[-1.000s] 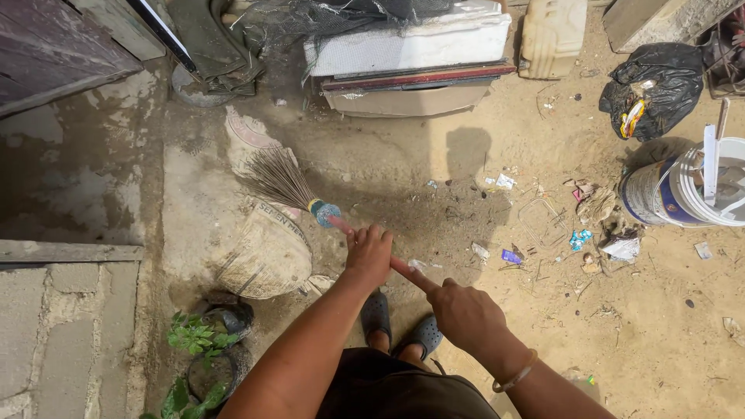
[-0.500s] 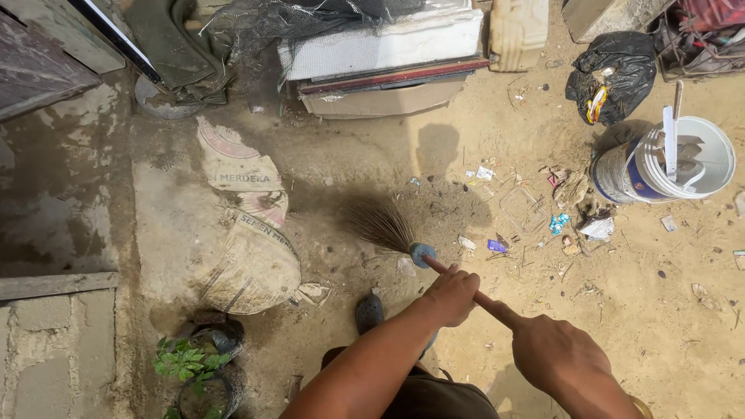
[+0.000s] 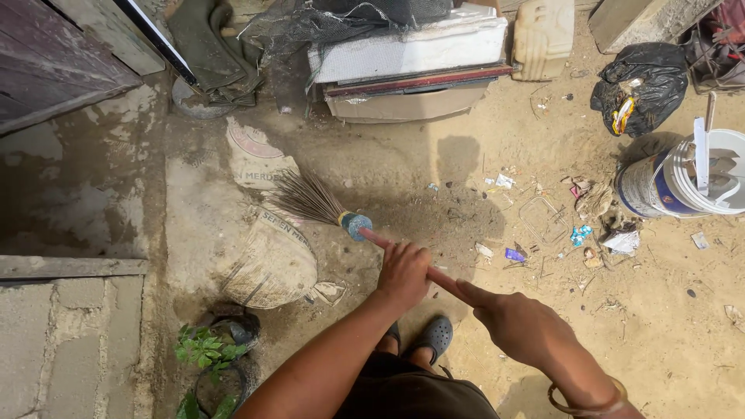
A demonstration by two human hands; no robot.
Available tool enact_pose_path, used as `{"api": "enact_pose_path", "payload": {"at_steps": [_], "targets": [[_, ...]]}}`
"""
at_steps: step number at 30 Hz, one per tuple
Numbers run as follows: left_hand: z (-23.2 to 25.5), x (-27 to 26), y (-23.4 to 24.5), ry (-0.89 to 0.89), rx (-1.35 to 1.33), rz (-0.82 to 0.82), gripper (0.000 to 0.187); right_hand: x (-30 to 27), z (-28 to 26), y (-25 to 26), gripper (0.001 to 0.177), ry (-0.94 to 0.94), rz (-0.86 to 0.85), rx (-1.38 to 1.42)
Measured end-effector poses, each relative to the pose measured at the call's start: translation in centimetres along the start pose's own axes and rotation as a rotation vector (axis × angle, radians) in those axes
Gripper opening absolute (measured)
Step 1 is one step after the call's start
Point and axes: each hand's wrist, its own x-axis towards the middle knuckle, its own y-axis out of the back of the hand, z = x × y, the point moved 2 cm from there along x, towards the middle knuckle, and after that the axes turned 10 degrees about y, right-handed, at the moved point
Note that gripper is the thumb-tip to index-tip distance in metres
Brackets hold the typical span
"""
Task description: Sweep dirt and debris from an outdoor concrete and dirt area into a dustpan.
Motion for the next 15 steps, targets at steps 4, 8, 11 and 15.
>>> {"api": "enact_pose_path", "payload": {"at_steps": [4,8,11,15], "targets": [[-3.4,-1.9,-4.7,0.062,-0.012,0.019,0.039,-0.4,-3.9,-1.4,0.060,0.021,-0.045,-0.091],[0.3,-1.8,-8.9,-0.068,-0.163,-0.201,0.021,-2.9,-3.9,-0.5,0.075,-0.127,-0.169,-0.139],[5.6,-1.3,-8.2,-0.182,-0.203,-0.237,0.014,-5.7,-3.1,2.4,0.076,-0.284,-0.243,-0.143],[11.7,-0.7,-2.1,-0.309,-0.232,-0.141,0.020,-8.9,1.4,5.1,0.062,-0.408,-0.243,-0.182]]}}
